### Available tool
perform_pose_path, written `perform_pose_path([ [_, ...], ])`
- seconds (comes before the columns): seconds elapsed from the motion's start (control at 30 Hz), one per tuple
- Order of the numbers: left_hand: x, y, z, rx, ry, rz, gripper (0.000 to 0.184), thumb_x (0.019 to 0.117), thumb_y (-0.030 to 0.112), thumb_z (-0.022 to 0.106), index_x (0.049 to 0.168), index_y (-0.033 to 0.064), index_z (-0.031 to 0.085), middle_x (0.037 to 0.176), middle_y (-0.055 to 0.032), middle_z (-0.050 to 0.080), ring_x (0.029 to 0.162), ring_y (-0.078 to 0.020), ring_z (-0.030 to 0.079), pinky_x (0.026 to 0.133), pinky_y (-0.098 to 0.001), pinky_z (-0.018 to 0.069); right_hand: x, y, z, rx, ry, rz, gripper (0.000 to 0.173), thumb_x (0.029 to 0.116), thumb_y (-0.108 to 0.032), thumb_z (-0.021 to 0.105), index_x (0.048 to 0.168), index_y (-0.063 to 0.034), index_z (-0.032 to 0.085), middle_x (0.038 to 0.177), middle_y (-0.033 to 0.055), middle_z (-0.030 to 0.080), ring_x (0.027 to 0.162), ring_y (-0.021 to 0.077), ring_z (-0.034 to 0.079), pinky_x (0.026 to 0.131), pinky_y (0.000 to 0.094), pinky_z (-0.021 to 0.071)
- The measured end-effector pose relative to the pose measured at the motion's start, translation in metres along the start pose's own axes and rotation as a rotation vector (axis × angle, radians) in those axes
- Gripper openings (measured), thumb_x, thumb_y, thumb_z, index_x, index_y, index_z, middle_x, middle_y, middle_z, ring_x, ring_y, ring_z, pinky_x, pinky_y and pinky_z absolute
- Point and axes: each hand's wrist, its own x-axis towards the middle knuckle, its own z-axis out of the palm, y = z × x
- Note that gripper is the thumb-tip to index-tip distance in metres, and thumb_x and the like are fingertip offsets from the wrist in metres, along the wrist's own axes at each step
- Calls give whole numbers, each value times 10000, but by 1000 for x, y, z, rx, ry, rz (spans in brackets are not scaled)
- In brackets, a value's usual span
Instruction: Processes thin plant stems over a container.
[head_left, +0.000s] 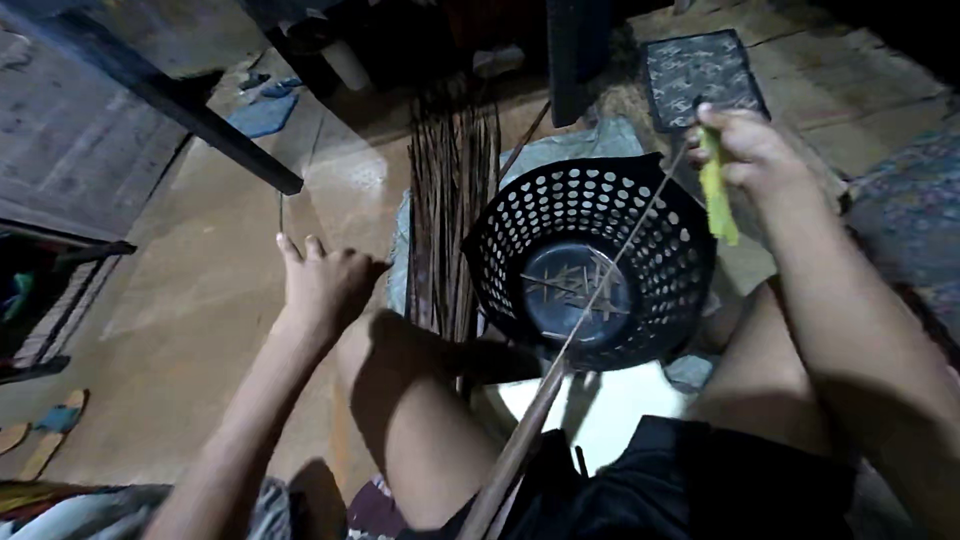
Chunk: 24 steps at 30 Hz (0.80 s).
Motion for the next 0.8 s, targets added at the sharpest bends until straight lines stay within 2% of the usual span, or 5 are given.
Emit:
perform_pose_path([
  [0.07,-13,46,6,-272,227,210,487,1048,297,565,1414,-24,559,1290,-278,636,1122,-454,644,961,-636,467,1,2,6,10,-58,-12,233,1128,-226,354,1084,-78,527,725,-73,501,524,-12,452,503,137,415],
  [0.13,-40,98,40,-434,129,395,731,963,353,675,1551,16,400,1336,-288,607,971,-452,693,800,-599,551,-1,8,11,10,-88,-1,239,1125,-216,370,1078,-58,543,730,-64,512,526,-12,458,504,135,415],
  [0.5,-106,95,80,-381,72,104,282,912,1,655,1158,-134,628,943,-310,689,755,-492,696,665,-610,549,31,17,16,130,-114,35,244,1126,-202,369,1093,-31,540,747,-39,506,527,-4,457,495,133,403],
  [0.63,-107,79,89,-537,215,120,271,988,59,578,1156,-130,673,752,-242,678,611,-351,658,606,-480,543,42,14,6,104,-34,-13,245,1125,-219,381,1145,-36,542,797,-35,509,558,3,466,528,149,420],
  [0.8,-96,75,86,-710,139,38,314,1033,95,533,1252,-101,643,826,-189,696,641,-220,617,636,-375,515,39,15,-2,231,2,76,224,1131,-246,344,1072,-111,512,717,-67,475,504,-3,439,486,142,409],
])
